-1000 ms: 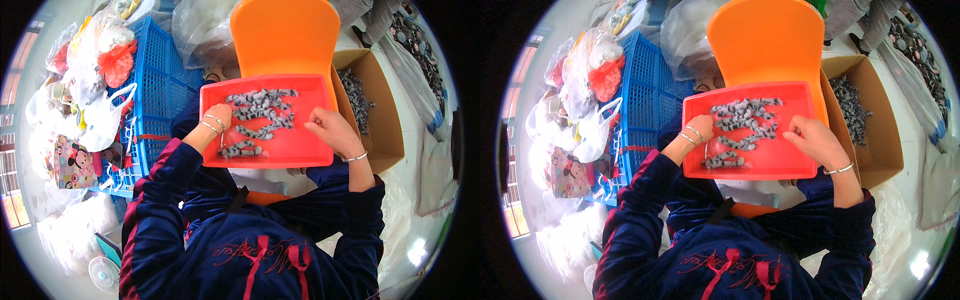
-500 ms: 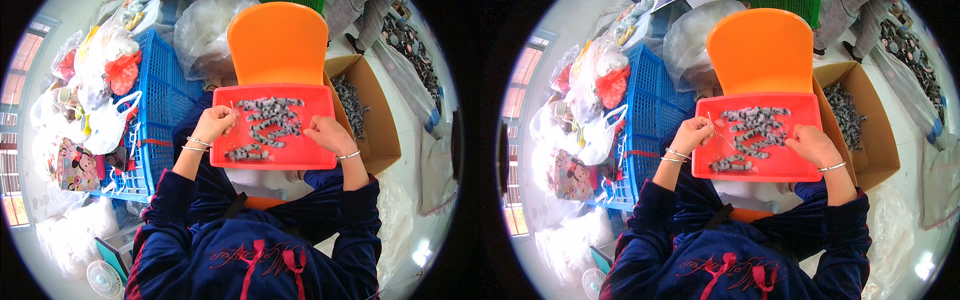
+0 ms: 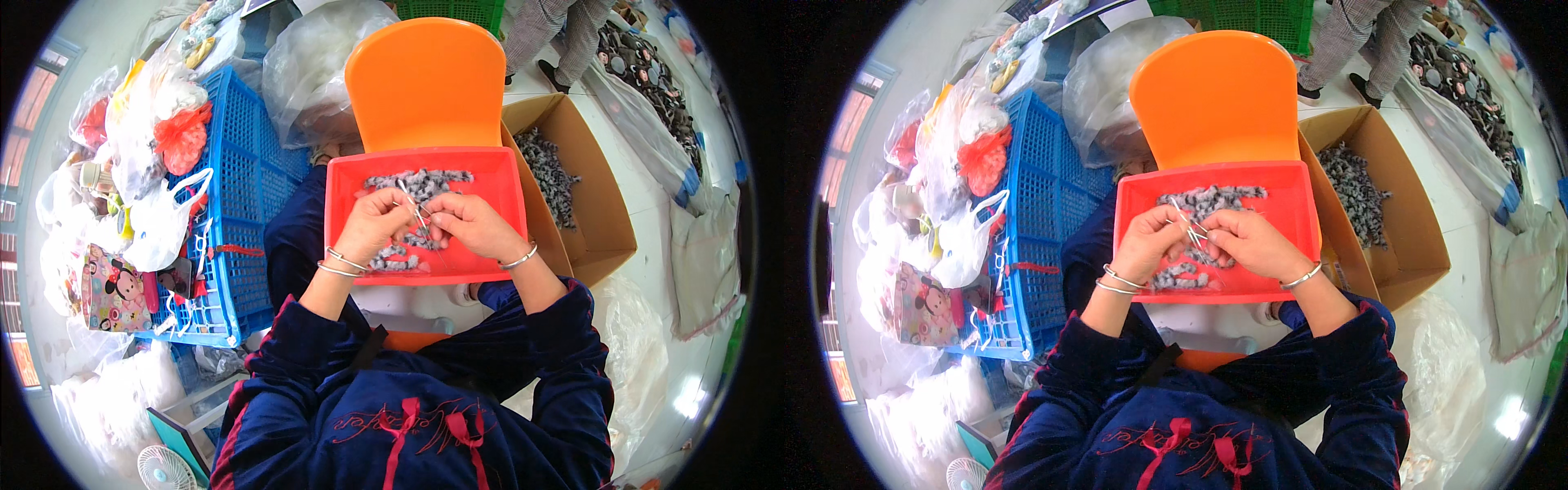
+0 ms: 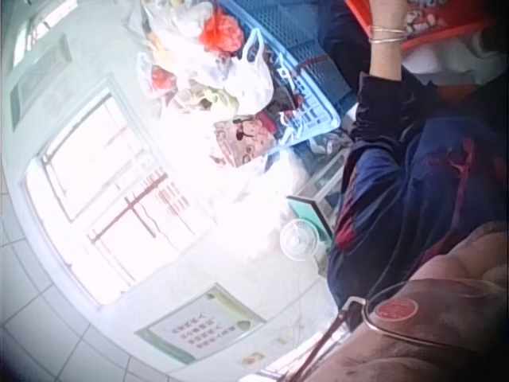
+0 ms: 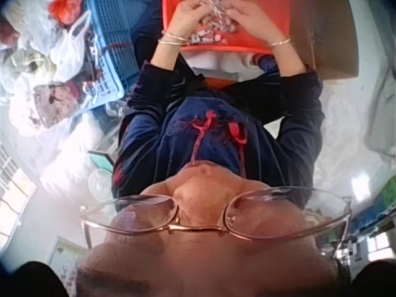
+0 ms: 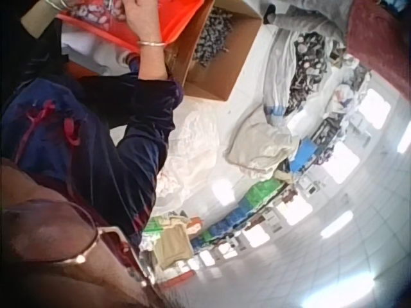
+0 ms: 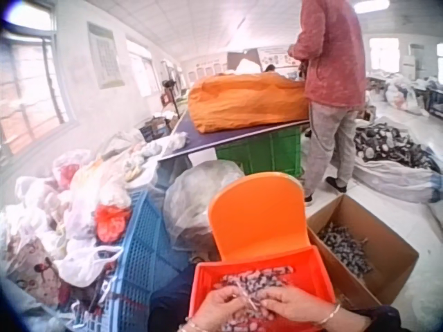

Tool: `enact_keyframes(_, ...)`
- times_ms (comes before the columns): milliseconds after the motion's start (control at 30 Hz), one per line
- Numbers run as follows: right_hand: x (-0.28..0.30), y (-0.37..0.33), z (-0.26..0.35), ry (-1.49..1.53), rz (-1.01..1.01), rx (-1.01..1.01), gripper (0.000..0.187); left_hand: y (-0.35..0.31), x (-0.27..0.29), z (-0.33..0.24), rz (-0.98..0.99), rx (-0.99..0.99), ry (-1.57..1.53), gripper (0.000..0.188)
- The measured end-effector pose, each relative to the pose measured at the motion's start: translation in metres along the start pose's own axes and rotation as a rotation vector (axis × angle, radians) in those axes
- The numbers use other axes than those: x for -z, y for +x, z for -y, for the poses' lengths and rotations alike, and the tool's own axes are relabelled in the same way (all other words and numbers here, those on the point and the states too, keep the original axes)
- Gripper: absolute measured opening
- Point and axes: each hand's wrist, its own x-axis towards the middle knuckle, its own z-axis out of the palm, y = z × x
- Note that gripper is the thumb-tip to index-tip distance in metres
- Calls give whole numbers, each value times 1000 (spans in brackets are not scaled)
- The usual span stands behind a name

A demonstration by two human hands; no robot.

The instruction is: The person sits on a chair and sorts small grey fuzzy items from a red tray into a white plastic bag. They then transfer more items from a cardboard box into the bag and place the filled bag into the red tray.

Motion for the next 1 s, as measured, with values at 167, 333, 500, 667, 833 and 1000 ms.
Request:
enact_keyframes(167,15,-10,7,9,-29,-75,12,0,13,-16,-131,-96,-272,5)
enact_keyframes(333,18,-13,11,96,-79,-42,10,7,46,2,-66,-37,-163,4)
enact_keyframes(500,22,-8,13,24,-149,-35,9,10,28,25,-125,-18,191,9)
enact_keyframes(667,17,-11,13,31,-94,-117,12,2,-16,8,-45,-12,57,21)
enact_keyframes(833,19,-12,8,35,-53,-130,15,2,-26,1,-13,-80,94,21)
enact_keyframes(1000,13,-15,18,17,-76,-148,21,5,-26,6,-42,-163,171,20)
